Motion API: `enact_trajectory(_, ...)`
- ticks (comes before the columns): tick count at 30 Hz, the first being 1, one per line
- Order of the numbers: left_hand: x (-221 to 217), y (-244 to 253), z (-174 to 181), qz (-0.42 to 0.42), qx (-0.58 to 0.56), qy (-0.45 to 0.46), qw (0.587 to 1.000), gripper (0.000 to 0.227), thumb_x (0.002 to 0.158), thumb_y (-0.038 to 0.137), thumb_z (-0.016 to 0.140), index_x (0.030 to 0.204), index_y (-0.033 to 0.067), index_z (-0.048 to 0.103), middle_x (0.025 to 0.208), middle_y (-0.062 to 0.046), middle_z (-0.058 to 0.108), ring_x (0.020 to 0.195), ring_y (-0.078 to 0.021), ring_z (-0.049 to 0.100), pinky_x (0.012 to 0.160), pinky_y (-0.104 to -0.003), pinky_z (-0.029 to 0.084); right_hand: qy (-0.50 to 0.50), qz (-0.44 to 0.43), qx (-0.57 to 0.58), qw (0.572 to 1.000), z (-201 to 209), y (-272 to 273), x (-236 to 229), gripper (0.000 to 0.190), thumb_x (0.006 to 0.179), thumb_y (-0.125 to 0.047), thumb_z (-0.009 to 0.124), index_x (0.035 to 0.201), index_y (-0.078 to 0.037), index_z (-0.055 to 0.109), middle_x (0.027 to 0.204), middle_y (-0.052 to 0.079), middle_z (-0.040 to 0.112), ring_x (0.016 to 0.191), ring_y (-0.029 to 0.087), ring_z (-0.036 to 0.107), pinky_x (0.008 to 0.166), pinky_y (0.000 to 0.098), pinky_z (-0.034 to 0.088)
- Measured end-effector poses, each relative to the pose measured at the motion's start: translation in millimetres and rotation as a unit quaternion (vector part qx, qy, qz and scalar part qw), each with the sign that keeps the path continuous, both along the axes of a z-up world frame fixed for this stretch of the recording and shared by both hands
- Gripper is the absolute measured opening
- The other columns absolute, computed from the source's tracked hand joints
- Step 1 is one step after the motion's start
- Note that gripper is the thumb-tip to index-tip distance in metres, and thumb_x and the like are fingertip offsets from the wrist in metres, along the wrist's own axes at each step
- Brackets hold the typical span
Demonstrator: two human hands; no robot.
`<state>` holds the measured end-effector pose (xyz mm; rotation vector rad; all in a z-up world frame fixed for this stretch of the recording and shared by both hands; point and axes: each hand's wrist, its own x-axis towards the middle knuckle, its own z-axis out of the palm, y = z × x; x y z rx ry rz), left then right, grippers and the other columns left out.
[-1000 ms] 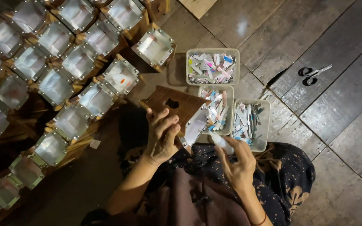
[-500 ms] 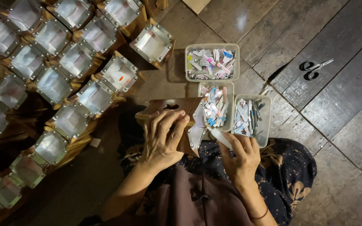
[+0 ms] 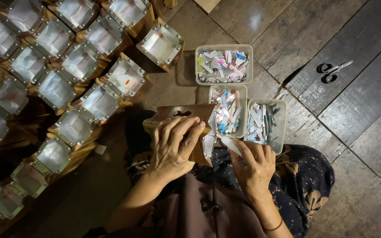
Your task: The person sits on the floor and uses scissors to cut small strips of colored paper from a plastic container. After cutting, they place the strips into a small wooden box with a reflective interior.
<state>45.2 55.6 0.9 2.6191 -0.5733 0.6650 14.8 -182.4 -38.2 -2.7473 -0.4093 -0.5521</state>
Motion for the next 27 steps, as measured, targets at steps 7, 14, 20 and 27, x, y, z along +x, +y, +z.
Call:
enact_trajectory(7,0.9,-1.4,10.2,-0.011,0.016,-0.013,1.0,0.048,0.095,0.01,0.063,0.142,0.014,0.053,0.135,-0.006,0.062,0.122,-0.0263,0.061,0.103,-0.047,0.042,-0.012,0.014,-0.021,1.0,2.8,-1.7,-0.5,0.019,0.098,-0.028,0.074,0.116,-0.024,0.072,0.102,-0.002,0.066,0.079,0.025,0.049,0.067,0.0379,0.039)
enact_trajectory(14,-1.1,0.2,10.6,-0.017,0.03,0.004,0.999,0.049,0.095,0.018,0.065,0.143,0.0141,0.053,0.138,-0.005,0.061,0.123,-0.0262,0.06,0.102,-0.046,0.042,-0.003,0.023,-0.026,0.999,2.1,-1.4,-2.6,0.022,0.1,-0.03,0.069,0.12,-0.023,0.07,0.103,0.001,0.066,0.08,0.026,0.049,0.067,0.0391,0.039)
enact_trajectory(20,-4.3,2.2,1.7,-0.032,0.027,0.016,0.999,0.081,0.073,-0.005,0.062,0.15,0.0146,0.045,0.142,-0.006,0.06,0.128,-0.0271,0.058,0.105,-0.046,0.04,0.003,0.031,-0.037,0.999,-1.0,-3.1,-4.7,0.027,0.098,-0.03,0.071,0.124,-0.024,0.068,0.104,0.001,0.066,0.082,0.025,0.051,0.068,0.0384,0.04)
enact_trajectory(27,-6.0,2.8,-0.3,-0.045,0.03,-0.012,0.998,0.065,0.087,-0.005,0.06,0.148,0.0161,0.048,0.138,-0.005,0.062,0.125,-0.0267,0.062,0.107,-0.046,0.039,0.004,0.03,-0.042,0.999,8.1,2.7,-3.4,0.024,0.101,-0.032,0.065,0.122,-0.022,0.068,0.103,0.001,0.066,0.081,0.025,0.05,0.068,0.0389,0.041)
